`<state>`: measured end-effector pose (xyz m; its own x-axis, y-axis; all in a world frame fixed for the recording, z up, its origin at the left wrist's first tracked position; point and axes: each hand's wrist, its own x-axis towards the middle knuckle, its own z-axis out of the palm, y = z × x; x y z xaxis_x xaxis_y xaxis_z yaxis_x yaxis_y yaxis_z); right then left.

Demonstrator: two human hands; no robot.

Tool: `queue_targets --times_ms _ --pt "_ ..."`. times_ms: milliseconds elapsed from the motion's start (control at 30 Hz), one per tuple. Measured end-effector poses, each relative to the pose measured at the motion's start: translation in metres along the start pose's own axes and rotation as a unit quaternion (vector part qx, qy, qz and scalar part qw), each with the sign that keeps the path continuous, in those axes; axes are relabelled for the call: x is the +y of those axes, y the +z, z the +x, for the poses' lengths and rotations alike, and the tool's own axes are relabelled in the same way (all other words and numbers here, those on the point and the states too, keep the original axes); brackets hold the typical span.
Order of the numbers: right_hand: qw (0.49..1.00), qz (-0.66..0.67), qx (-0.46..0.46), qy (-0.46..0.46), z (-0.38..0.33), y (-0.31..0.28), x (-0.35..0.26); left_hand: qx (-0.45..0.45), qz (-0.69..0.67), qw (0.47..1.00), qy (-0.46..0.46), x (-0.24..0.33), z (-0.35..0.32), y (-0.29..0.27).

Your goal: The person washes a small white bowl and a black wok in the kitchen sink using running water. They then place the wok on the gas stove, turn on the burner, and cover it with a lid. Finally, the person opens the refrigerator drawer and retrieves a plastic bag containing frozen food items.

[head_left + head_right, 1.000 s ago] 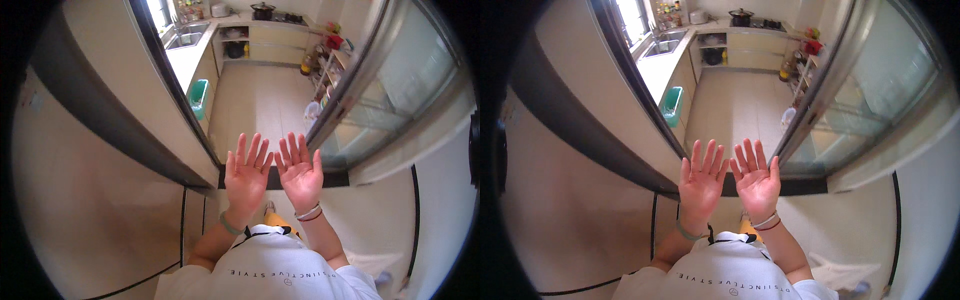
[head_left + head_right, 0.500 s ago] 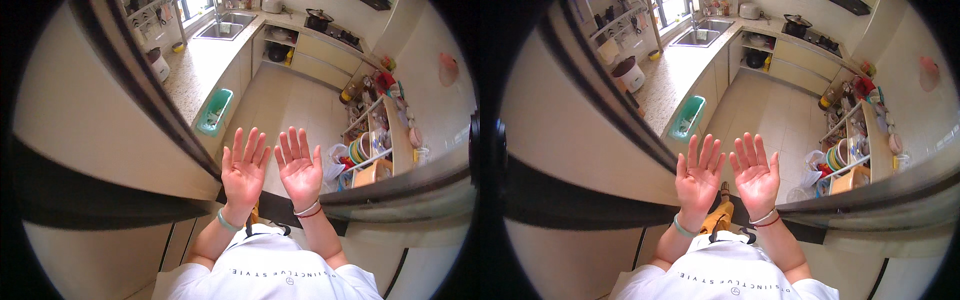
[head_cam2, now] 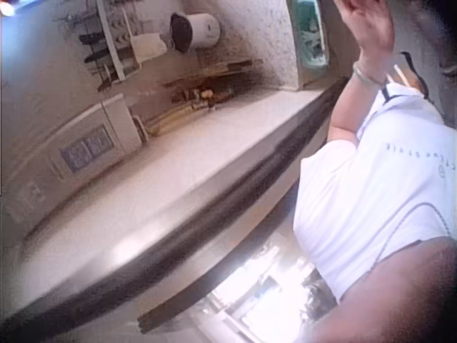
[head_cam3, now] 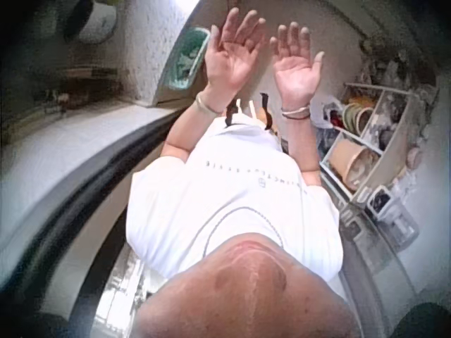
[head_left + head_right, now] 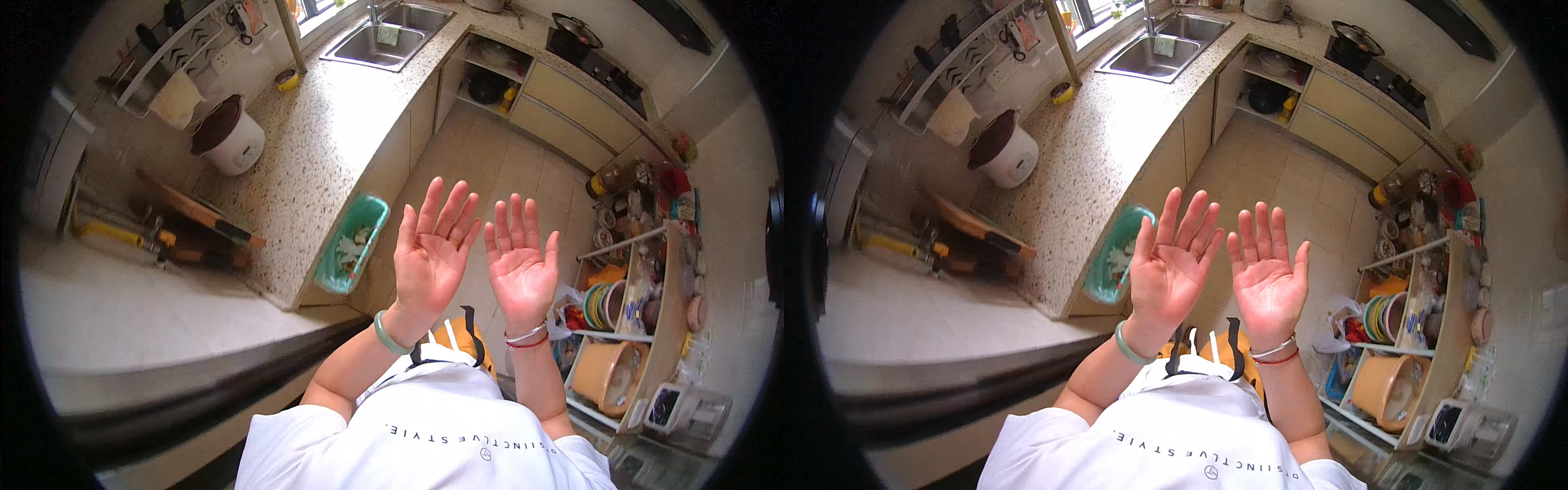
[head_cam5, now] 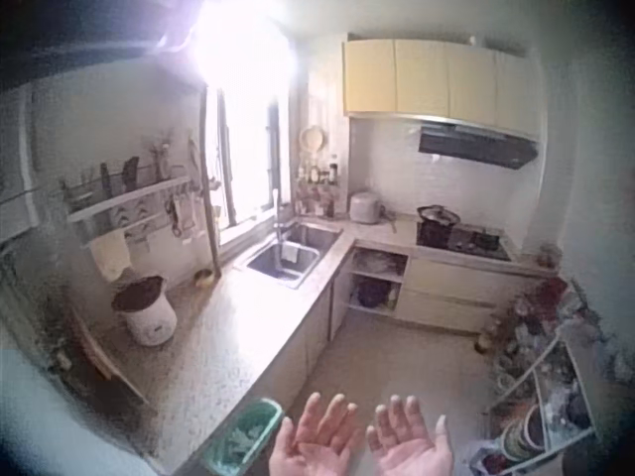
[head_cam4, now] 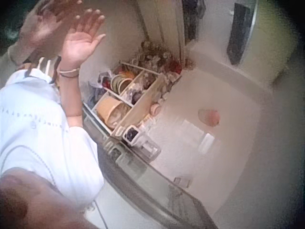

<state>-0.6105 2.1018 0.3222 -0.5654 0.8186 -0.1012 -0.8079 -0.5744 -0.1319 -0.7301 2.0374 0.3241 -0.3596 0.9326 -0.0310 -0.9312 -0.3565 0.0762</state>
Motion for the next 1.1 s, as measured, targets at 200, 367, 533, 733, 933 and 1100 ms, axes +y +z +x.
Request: queue_targets --times_ms 200,367,533,733,933,1100 --pt "0.998 0.008 0.014 0.055 0.13 -0.007 -0.026 0.023 -0.017 0.999 0.03 0.0 0.122 -0.011" --pt "0.995 -0.006 0.0 0.098 0.248 0.0 -0.062 0.026 -0.027 0.996 0.075 -0.01 0.236 -0.01" --pt "0.99 -0.022 -0.005 0.142 0.363 0.014 -0.095 0.039 -0.041 0.992 0.11 -0.016 0.339 0.002" --pt "0.977 -0.013 -0.015 0.211 0.48 0.027 -0.095 0.055 -0.039 0.981 0.181 0.006 0.436 0.001" --pt "0.967 -0.021 -0.012 0.254 0.598 0.024 -0.071 0.068 -0.066 0.971 0.221 0.045 0.533 -0.023" --pt "0.966 -0.045 -0.008 0.255 0.705 0.021 -0.051 0.067 -0.083 0.969 0.222 0.09 0.635 -0.042"
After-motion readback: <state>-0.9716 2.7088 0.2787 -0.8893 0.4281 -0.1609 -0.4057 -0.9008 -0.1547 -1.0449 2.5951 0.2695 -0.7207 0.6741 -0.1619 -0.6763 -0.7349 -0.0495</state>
